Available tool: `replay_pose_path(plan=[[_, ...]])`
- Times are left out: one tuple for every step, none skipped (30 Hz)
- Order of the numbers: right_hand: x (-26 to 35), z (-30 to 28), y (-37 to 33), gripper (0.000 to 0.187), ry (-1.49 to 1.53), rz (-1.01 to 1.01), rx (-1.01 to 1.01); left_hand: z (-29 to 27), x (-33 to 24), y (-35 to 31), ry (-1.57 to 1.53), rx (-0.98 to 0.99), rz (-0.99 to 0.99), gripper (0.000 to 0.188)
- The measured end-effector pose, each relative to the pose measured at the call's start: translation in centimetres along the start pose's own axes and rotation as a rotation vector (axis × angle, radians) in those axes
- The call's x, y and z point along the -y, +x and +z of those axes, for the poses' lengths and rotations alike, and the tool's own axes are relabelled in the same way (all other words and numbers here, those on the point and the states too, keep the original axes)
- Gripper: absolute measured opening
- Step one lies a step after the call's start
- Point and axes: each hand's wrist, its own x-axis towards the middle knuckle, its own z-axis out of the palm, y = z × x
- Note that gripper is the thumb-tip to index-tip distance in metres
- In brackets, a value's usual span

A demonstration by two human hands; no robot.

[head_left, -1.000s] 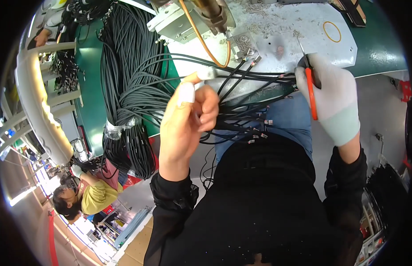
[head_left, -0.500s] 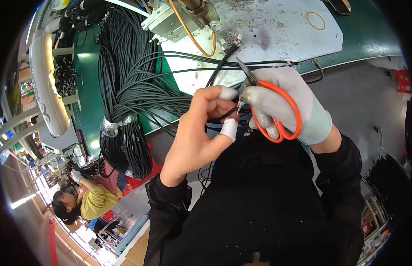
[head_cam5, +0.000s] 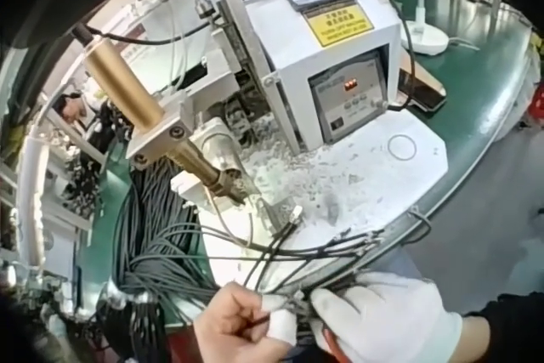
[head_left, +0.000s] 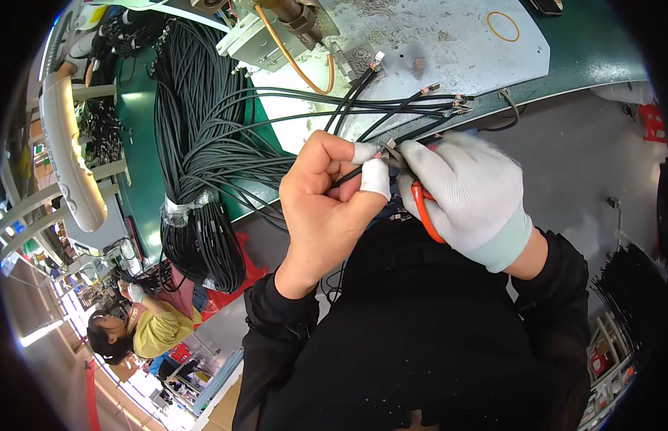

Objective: The person trims the ends of wires with shears and places each wire into a machine that applies a metal component. This process is repeated for several wires in the bundle.

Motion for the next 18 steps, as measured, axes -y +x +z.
replay_pose_path(plan=[[0.2,-0.4,-0.2,0.018,0.088,0.082,0.094,0.3,0.0,0.0,-0.023,-0.022,0.005,0.015],[0.5,-0.7,-0.3,0.017,0.176,0.163,0.187,0.6,0.0,0.1,-0.045,-0.044,0.009,0.015],[0.6,-1.0,-0.2,0.015,0.265,0.243,0.281,0.7,0.0,0.1,-0.067,-0.067,0.014,0.015],[0.6,-1.2,0.0,0.015,0.265,0.245,0.282,0.6,0.3,0.1,-0.068,-0.065,0.013,0.015],[0.6,-1.4,0.3,0.014,0.401,0.321,0.329,0.4,1.0,-0.1,0.102,-0.061,0.166,0.015],[0.7,-1.6,0.5,0.013,0.539,0.396,0.377,0.1,1.6,-0.2,0.272,-0.057,0.317,0.016],[0.7,-1.7,0.7,0.012,0.677,0.471,0.424,-0.1,2.0,-0.3,0.442,-0.053,0.468,0.016],[0.8,-1.5,0.6,0.012,0.678,0.473,0.425,-0.5,1.9,-0.2,0.442,-0.053,0.466,0.016],[0.7,-1.4,0.6,0.012,0.686,0.476,0.433,-1.0,1.7,-0.1,0.409,0.007,0.377,0.016],[0.6,-1.2,0.6,0.012,0.694,0.480,0.440,-1.4,1.5,0.0,0.375,0.066,0.289,0.016],[0.5,-1.1,0.6,0.012,0.703,0.483,0.448,-1.6,1.3,0.1,0.342,0.125,0.200,0.017],[0.4,-1.0,0.6,0.012,0.703,0.483,0.450,-1.4,1.1,0.3,0.340,0.123,0.200,0.017],[0.4,-0.9,0.7,0.012,0.645,0.441,0.416,-1.1,1.0,0.5,0.191,0.085,0.133,0.016],[0.4,-0.8,0.9,0.012,0.589,0.399,0.381,-0.8,0.9,0.7,0.043,0.047,0.066,0.016],[0.4,-0.6,1.0,0.012,0.533,0.357,0.347,-0.6,0.8,0.8,-0.106,0.008,-0.001,0.015],[0.3,-0.3,1.1,0.012,0.534,0.357,0.349,-0.5,0.8,0.8,-0.107,0.006,-0.002,0.015],[0.2,0.2,1.2,0.012,0.384,0.273,0.264,-0.4,0.7,0.8,-0.069,0.000,-0.014,0.015],[0.1,0.7,1.2,0.012,0.234,0.189,0.179,-0.4,0.7,0.7,-0.031,-0.007,-0.025,0.015]])
